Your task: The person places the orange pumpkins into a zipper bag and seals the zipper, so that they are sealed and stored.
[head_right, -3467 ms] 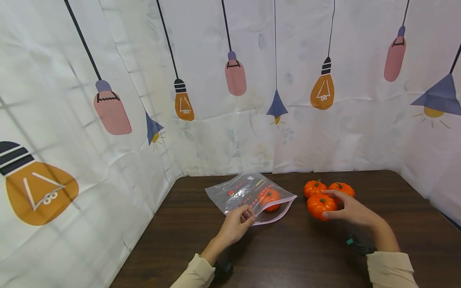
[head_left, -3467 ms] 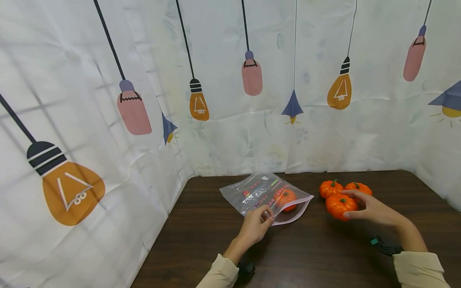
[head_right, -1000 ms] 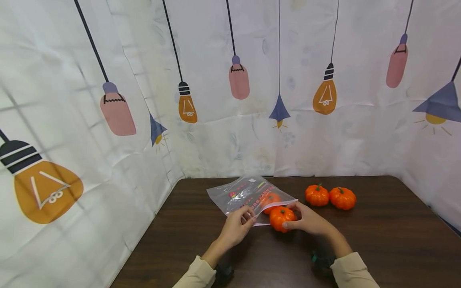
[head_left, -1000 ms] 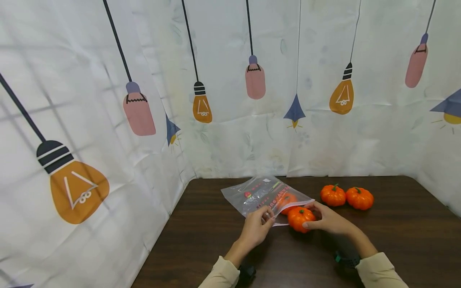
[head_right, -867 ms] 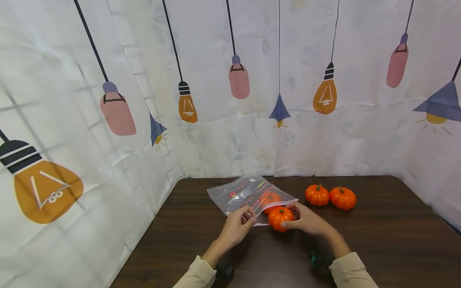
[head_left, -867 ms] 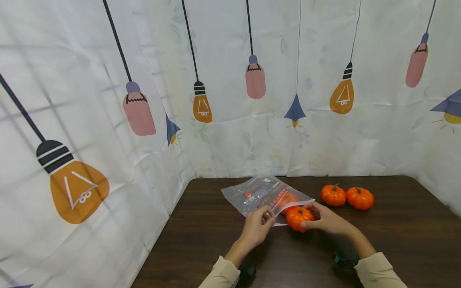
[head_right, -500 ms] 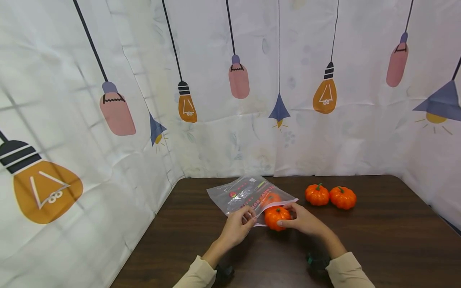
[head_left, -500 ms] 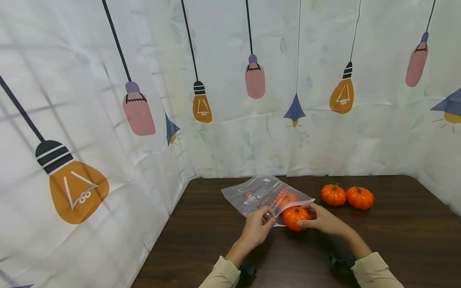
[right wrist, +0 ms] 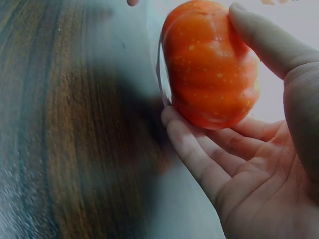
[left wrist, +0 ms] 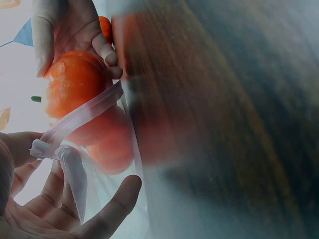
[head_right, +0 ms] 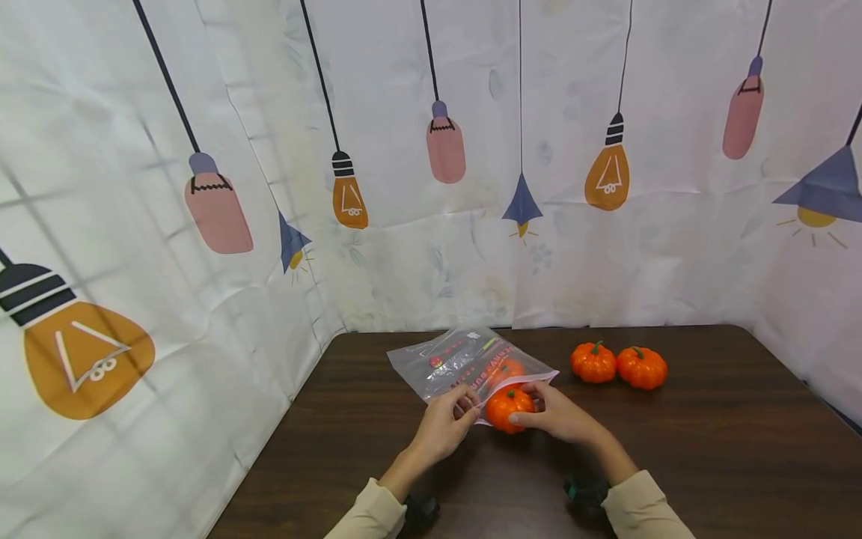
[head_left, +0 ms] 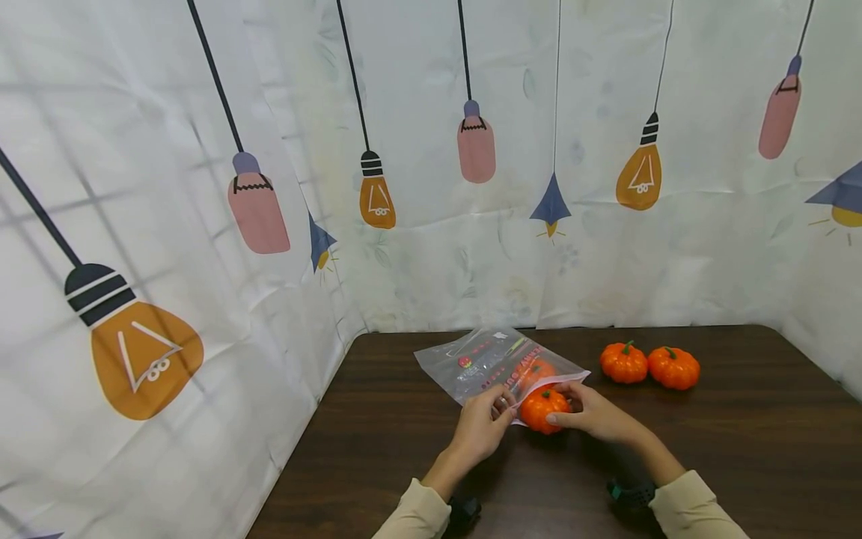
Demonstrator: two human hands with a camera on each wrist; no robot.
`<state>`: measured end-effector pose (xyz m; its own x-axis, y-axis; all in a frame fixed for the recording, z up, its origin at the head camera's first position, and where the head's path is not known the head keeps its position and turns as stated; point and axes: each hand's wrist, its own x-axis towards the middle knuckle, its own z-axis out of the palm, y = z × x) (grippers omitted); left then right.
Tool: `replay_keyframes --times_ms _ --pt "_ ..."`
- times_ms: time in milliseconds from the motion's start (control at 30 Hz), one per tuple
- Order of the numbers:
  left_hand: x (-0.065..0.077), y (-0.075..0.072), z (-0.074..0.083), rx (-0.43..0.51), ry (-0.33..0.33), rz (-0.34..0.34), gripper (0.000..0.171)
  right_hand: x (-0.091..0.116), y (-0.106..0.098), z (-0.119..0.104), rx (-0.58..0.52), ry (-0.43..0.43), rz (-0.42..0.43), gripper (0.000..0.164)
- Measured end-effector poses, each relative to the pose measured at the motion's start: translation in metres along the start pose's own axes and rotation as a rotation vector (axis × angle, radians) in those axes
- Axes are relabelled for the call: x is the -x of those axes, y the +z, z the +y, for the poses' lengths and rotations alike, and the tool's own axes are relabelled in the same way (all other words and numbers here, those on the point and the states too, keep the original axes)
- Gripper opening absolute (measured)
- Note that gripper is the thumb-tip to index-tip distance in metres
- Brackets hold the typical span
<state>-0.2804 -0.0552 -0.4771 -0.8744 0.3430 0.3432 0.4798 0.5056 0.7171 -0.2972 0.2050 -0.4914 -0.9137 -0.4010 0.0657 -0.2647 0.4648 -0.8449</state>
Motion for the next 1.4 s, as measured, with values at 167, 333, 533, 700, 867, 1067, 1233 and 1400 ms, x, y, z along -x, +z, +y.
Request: replay_keyframes --times_ms 167,333,533,700,867,1067,1233,1400 --pt "0.0 0.0 0.001 -0.015 0.011 0.0 0.007 -0.003 0.005 0.002 0.005 0.031 0.044 0.07" --pt "0.0 0.001 0.001 -0.024 0.032 -0.002 0.007 -0.006 0.011 0.001 0.039 0.074 0.133 0.072" --pt "0.0 0.0 0.001 -0.022 0.044 -0.002 0.006 -0.007 0.02 -0.005 0.111 0.152 0.219 0.075" --pt "0.0 0.0 0.002 -0.014 0.041 -0.004 0.005 -0.005 0.022 -0.009 0.089 0.137 0.222 0.072" --pt "0.0 0.0 0.001 -0.02 0.04 -0.002 0.007 -0.004 0.021 -0.01 0.003 0.098 0.171 0.069" --pt "0.0 0.0 0.001 -0.023 0.035 -0.003 0.008 -0.003 0.021 -0.009 -0.025 0.106 0.144 0.067" --pt "0.0 0.0 0.001 -0.031 0.042 -0.003 0.008 -0.004 0.023 -0.012 0.019 0.148 0.189 0.066" --pt "0.0 0.0 0.001 -0.03 0.043 -0.002 0.008 -0.007 0.029 -0.014 0.043 0.162 0.246 0.063"
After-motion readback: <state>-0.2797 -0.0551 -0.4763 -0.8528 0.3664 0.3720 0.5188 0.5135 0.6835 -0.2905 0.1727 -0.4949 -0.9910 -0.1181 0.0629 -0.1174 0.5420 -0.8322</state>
